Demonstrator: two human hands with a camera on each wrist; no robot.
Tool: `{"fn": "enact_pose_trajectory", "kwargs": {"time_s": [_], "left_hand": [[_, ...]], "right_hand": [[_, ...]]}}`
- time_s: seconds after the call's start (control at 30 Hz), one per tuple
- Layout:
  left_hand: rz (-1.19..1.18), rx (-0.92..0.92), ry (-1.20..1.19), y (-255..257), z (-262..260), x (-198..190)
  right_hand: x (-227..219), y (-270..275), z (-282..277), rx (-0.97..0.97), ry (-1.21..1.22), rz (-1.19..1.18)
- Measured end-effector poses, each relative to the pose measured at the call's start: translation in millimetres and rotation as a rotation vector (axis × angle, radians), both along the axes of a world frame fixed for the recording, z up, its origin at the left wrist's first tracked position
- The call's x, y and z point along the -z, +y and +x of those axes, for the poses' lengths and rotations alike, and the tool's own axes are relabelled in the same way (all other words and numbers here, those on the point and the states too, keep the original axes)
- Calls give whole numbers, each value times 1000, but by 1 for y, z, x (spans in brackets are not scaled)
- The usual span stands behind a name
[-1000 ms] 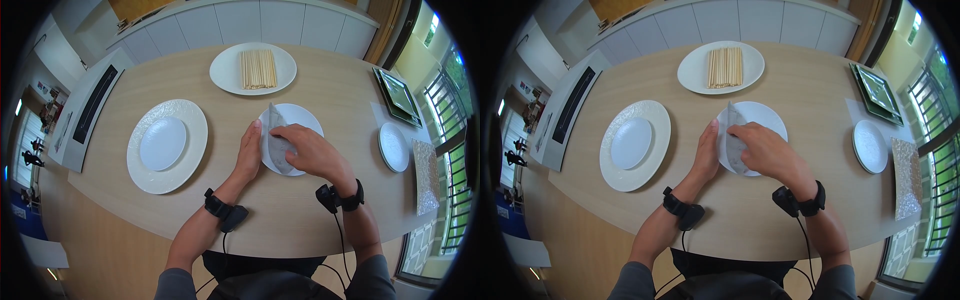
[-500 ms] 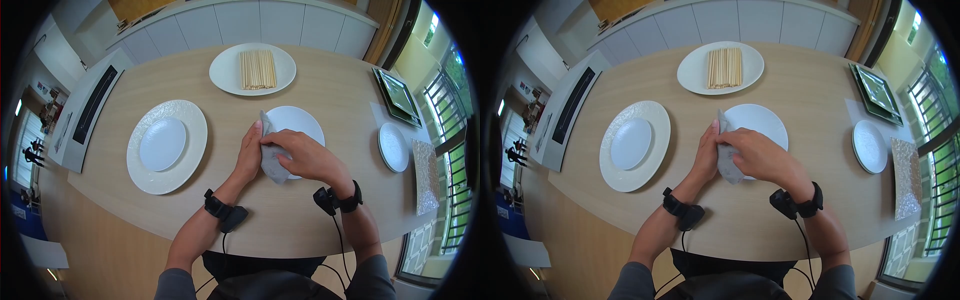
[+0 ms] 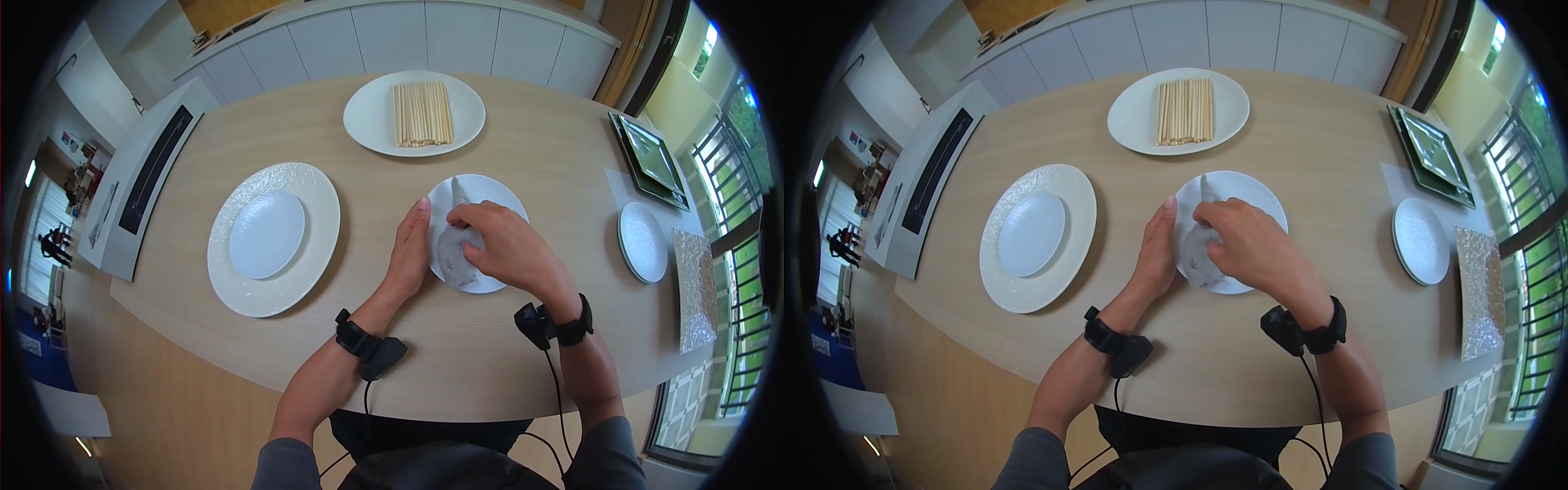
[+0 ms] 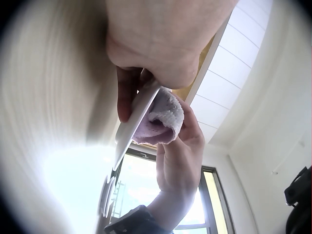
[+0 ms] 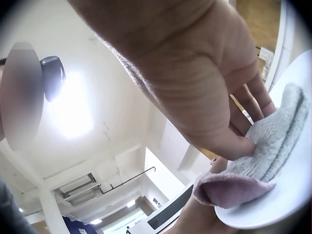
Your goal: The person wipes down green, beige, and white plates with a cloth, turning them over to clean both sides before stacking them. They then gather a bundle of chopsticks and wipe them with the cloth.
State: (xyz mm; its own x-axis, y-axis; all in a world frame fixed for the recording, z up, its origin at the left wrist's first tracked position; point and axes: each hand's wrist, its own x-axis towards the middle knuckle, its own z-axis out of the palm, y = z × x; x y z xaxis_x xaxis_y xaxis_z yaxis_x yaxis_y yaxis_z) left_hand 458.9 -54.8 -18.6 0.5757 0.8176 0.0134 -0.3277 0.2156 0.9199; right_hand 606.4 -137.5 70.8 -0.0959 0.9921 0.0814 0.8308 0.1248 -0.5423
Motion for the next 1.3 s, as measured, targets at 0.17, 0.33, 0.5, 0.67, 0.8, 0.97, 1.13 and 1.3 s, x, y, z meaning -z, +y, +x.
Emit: {"fn": "enact_pose_trajectory", "kwargs": {"time_s": [0.17,0.33,0.5,0.67,0.8,0.97,1.13,1.3], "left_hand": [[51,57,34,9,-3,13],[21,33,17,4,0,7],[102,21,65,3,-1,2],[80,33,71,2,0,2],[88,32,72,2,-1,3],[58,25,57,2,-2,4],[42,6,48,-2,-1,-5],[-17,24,14,2,0,3]], "right_hand": [[5,-3,-3,-144,88,70],[10,2,-2,-169,125,117],[14,4,-3,-83,120,227],[14,4,-1,30,39,291],[12,0,3,113,-53,232],[-1,-5,4,137,-86,94],[-3,-6,2,70,-70,37],[-1,-4,-2,-119,41,37]]}}
